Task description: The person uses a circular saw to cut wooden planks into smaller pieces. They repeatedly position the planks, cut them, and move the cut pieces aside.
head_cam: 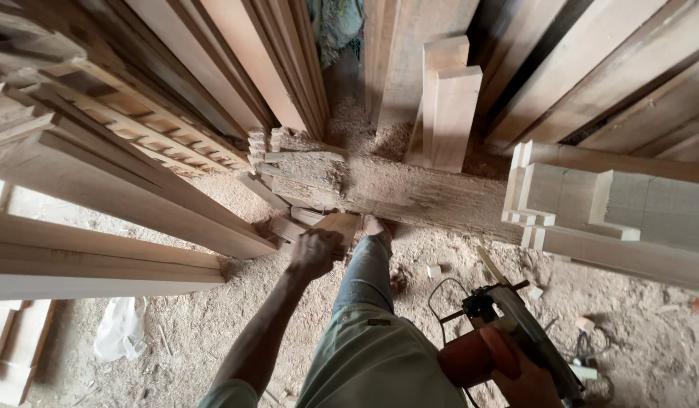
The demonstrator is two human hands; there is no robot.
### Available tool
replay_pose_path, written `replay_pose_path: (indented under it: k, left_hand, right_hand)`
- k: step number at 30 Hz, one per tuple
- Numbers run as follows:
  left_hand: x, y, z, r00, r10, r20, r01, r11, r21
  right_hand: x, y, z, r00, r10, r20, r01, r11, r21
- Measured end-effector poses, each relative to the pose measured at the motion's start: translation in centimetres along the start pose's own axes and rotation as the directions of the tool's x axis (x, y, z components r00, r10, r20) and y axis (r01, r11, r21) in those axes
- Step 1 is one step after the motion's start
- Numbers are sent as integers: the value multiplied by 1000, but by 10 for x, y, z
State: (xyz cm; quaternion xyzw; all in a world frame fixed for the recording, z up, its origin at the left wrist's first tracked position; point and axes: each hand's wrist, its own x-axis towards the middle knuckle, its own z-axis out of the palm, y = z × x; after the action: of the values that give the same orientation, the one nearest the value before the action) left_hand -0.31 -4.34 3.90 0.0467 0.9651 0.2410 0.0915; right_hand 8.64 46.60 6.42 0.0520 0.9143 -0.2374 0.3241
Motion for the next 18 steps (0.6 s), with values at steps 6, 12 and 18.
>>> replay_pose_path:
  k: [6, 12, 18]
  left_hand:
    - [2, 22, -102, 992, -66, 111, 76, 994, -83]
    - [7, 61, -256, 962, 224, -157, -235, 971, -54]
    - [57, 74, -356, 944, 258, -205, -214, 953, 215]
  right_hand:
    - [-4, 23, 1, 984, 169, -63, -163, 983, 83]
    - [9, 28, 17, 948, 306, -85, -278, 929, 244]
    - [28, 26, 3, 980, 174, -95, -67, 743, 666]
